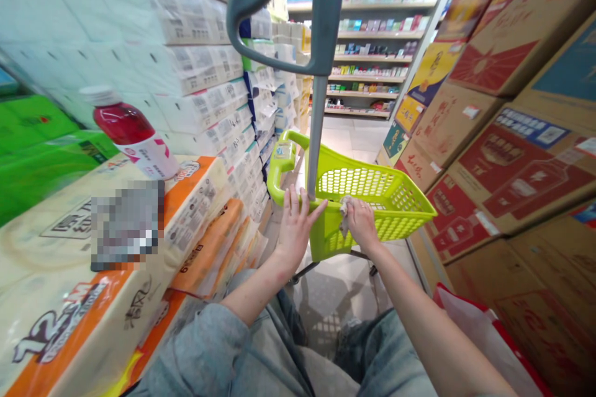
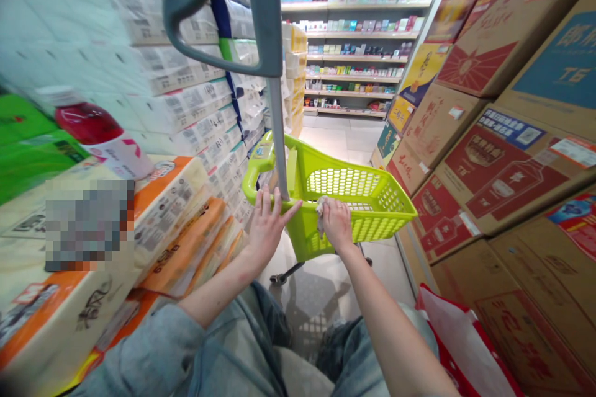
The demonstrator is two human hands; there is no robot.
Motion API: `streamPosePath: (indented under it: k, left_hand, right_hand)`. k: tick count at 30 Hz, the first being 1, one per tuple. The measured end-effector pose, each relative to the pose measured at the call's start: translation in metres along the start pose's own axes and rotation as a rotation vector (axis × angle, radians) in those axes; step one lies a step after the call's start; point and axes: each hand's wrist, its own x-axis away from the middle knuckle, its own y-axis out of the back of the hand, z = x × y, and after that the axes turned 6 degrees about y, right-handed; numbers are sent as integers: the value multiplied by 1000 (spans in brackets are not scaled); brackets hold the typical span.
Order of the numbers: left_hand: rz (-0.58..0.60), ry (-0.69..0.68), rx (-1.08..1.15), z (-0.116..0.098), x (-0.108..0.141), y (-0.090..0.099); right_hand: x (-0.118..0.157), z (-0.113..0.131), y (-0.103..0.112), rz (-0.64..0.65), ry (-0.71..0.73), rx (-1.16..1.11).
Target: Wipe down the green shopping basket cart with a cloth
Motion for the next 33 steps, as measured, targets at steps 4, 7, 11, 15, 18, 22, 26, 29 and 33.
streamPosePath:
  k: [4, 7, 11, 15, 18, 22, 26, 29, 33]
  left_hand:
    - [-2, 17, 1, -1, 0, -3]
    - [-5, 28, -15, 3, 2, -4]
    - [0, 10, -54, 9, 3, -1]
    - [13, -15, -54, 11, 4, 3]
    - [16, -30, -51, 11, 4, 4]
    - [11, -31, -46, 7, 3, 2]
    - [-1, -14, -37, 6, 2, 1]
    - [-8, -4, -27, 7, 3, 0]
    - [-22, 3, -40, 9, 3, -1]
  right_hand:
    - [-1, 20, 1, -27, -29, 6]
    - [1, 30, 2, -29, -8, -33]
    - [4, 20, 2, 2, 44, -51]
    - [10, -7, 3, -8, 2, 52]
    - [14, -16, 4, -50, -82, 130]
    - [16, -2, 3, -110, -123, 136]
    - [17, 23, 1, -98, -54, 89]
    - [13, 36, 1, -77, 1, 33]
    - [2, 53, 3, -57, 38, -52]
